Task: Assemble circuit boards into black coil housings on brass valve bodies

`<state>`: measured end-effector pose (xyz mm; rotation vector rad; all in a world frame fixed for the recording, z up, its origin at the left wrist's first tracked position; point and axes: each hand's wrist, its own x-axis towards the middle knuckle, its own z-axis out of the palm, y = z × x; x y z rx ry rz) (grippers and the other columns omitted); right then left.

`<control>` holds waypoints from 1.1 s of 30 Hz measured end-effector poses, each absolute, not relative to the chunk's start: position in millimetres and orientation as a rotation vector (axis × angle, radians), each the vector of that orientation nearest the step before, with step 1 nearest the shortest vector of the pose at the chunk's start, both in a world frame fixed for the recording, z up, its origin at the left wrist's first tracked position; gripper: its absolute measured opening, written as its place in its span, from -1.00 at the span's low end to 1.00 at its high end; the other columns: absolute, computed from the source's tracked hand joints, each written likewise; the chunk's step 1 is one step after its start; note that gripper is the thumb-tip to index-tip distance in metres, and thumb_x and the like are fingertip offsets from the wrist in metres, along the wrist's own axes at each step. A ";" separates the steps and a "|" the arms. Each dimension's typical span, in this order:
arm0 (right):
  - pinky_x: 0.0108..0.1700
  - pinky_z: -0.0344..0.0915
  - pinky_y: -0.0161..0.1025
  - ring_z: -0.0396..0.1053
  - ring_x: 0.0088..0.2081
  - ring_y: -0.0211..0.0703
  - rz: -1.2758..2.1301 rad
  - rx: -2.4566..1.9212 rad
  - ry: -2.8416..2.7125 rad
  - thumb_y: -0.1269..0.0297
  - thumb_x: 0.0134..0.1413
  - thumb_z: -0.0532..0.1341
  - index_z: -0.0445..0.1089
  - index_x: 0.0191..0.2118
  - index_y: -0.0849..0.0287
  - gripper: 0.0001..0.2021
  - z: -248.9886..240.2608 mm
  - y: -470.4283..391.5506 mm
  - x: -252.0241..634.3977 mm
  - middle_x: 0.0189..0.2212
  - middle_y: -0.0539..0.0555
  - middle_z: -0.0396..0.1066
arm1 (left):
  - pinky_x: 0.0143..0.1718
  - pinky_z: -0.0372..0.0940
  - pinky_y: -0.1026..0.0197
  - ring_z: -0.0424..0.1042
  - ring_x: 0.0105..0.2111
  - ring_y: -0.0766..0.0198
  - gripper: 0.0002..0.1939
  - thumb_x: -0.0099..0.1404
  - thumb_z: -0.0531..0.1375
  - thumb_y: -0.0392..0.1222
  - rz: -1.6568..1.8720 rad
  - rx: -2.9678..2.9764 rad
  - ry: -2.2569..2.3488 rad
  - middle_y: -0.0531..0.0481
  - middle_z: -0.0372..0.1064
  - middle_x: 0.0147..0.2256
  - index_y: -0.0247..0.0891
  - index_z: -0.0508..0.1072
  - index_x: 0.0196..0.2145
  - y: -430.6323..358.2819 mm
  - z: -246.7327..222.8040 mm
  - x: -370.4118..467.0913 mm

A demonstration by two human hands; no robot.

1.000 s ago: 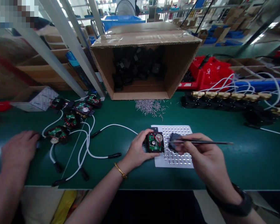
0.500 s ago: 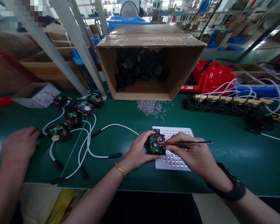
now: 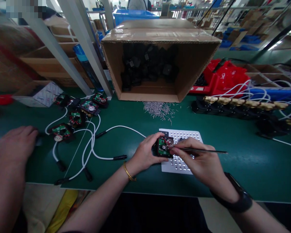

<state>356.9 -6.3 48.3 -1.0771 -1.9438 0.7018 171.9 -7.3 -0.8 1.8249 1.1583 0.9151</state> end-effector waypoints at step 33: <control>-0.21 0.38 -0.15 0.43 -0.24 -0.09 0.405 -0.728 -2.270 0.39 0.18 0.09 0.40 -0.14 0.14 -0.81 31.2 12.6 351.3 -0.26 0.12 0.48 | 0.07 0.16 0.04 0.28 0.02 0.10 -0.33 0.00 0.32 -0.29 1.050 1.561 1.177 -0.09 0.28 0.03 -0.16 0.17 0.06 -13.5 10.1 182.8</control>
